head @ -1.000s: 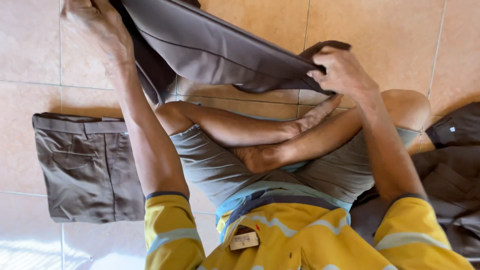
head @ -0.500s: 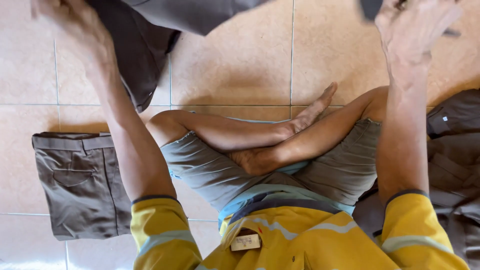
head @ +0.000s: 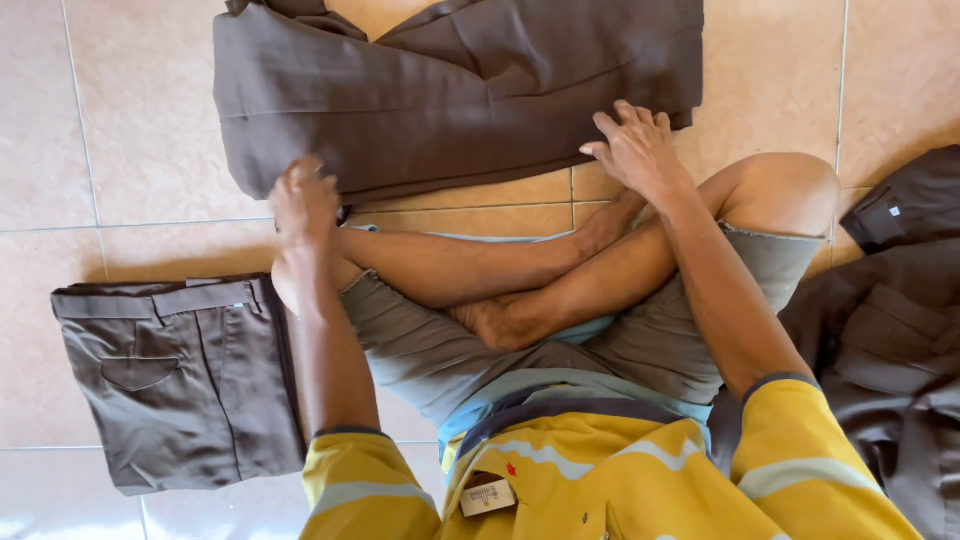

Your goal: The person sits cross-legged on a tiled floor and folds multiple pairs of brown trousers by hand. They unfold each pair, align the legs, fold them in half, then fold again into a compact rectangle, and place each finished pair into a growing stack to the left.

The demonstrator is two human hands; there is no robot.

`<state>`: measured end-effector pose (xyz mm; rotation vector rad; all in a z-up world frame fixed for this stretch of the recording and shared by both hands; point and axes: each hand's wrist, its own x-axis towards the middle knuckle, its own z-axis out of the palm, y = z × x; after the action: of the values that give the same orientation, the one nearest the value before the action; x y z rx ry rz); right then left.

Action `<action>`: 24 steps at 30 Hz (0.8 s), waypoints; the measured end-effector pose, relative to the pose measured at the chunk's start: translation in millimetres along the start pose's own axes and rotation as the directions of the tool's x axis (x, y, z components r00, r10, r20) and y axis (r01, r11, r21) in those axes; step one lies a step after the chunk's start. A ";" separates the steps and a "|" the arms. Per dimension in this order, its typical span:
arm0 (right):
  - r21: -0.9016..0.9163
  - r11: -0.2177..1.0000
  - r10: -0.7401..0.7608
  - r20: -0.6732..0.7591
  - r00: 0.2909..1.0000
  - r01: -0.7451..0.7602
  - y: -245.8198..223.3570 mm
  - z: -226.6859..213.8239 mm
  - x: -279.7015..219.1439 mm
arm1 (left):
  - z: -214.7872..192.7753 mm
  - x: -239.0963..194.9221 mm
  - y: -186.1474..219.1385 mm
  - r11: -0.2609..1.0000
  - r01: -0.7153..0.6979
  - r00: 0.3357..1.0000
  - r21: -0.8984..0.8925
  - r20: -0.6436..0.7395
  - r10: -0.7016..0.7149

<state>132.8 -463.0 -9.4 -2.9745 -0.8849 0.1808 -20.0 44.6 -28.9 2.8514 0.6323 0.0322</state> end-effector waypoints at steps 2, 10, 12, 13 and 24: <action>0.047 0.999 -0.013 -0.012 1.000 0.013 -7.2 -4.1 2.3 | 0.8 6.8 40.9 0.996 -0.088 0.994 0.003 -0.064 0.088; 0.149 0.987 0.035 0.134 0.990 -0.055 28.8 33.3 9.1 | 48.0 -5.8 89.0 0.977 -0.205 0.888 -0.055 0.409 0.210; 0.082 0.996 0.017 0.107 0.994 -0.026 23.2 24.8 8.5 | 63.9 -15.5 79.9 0.938 -0.339 0.919 0.076 0.240 0.313; 0.010 1.000 -0.007 0.068 0.998 0.006 18.4 19.6 13.8 | 69.6 -18.5 72.6 0.871 -0.434 0.900 0.232 0.067 0.430; -0.236 0.963 -0.146 -0.050 0.988 0.130 23.9 61.4 29.4 | 81.0 -7.8 58.6 0.870 -0.230 0.877 0.436 -0.295 0.380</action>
<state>162.8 -467.0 -74.8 -3.0894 -1.1764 -0.0291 2.7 -27.3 -94.9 3.3437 0.2431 0.5803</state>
